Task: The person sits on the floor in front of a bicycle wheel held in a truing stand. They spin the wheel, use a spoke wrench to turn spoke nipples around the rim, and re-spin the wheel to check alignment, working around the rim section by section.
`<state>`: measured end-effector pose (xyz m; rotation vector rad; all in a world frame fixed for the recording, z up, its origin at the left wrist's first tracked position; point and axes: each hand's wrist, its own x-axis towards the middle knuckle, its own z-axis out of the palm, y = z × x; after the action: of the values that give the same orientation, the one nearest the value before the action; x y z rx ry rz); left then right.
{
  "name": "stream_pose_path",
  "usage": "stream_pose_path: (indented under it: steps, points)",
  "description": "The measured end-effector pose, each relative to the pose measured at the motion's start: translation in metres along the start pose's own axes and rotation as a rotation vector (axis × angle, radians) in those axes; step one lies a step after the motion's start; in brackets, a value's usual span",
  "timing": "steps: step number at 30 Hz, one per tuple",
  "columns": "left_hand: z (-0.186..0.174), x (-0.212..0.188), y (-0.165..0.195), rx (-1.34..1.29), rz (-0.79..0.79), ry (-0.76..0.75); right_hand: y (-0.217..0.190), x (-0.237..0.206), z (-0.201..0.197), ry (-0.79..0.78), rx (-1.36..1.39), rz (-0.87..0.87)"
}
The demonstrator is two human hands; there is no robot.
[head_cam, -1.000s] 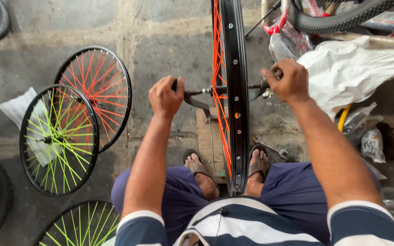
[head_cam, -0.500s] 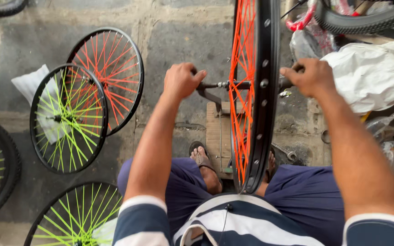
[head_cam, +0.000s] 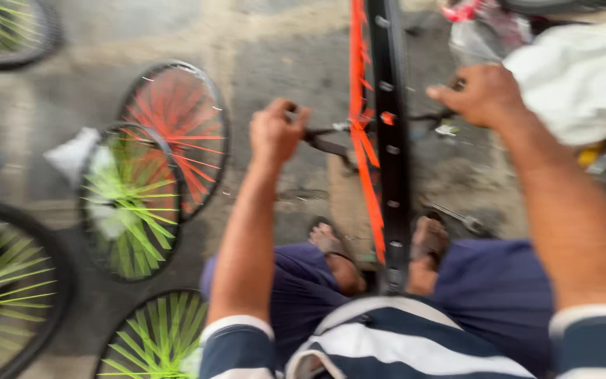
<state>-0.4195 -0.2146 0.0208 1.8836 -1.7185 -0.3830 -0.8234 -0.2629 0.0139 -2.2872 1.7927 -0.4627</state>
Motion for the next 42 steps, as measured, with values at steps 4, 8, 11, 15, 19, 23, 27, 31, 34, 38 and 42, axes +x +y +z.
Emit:
stream_pose_path:
  steps: [4, 8, 11, 15, 19, 23, 27, 31, 34, 38, 42]
  points:
    - [-0.002, -0.006, 0.003, -0.068, 0.039, 0.039, -0.020, -0.039, 0.004, 0.469, 0.168, -0.173]
    - [-0.008, -0.010, 0.009, -0.080, -0.055, -0.011, -0.015, -0.019, -0.002, 0.081, 0.120, 0.057]
    - [-0.013, -0.009, 0.014, -0.105, -0.078, -0.029, -0.005, -0.007, -0.005, -0.062, 0.006, -0.060]
    - [-0.014, -0.008, 0.017, -0.114, -0.111, -0.049, -0.006, -0.033, 0.007, 0.421, 0.147, -0.255]
    - [-0.012, -0.008, 0.016, -0.066, -0.133, -0.091, -0.003, -0.024, 0.007, 0.192, 0.140, -0.127]
    - [-0.011, -0.008, 0.014, -0.084, -0.112, -0.059, -0.001, -0.010, -0.002, -0.046, 0.100, -0.029]
    - [-0.011, -0.006, 0.014, -0.080, -0.158, -0.090, -0.012, -0.029, 0.006, 0.426, 0.241, -0.221]
    - [-0.010, -0.007, 0.013, -0.067, -0.123, -0.069, -0.010, -0.015, 0.000, 0.121, 0.160, -0.052]
    - [-0.008, -0.009, 0.012, -0.074, -0.108, -0.047, -0.005, -0.009, -0.004, -0.036, 0.127, 0.014]
    - [-0.008, -0.008, 0.012, -0.078, -0.110, -0.041, -0.014, -0.030, 0.007, 0.478, 0.365, -0.212]
    - [-0.008, -0.005, 0.012, -0.069, -0.117, -0.052, -0.016, -0.020, 0.005, 0.296, 0.201, -0.113]
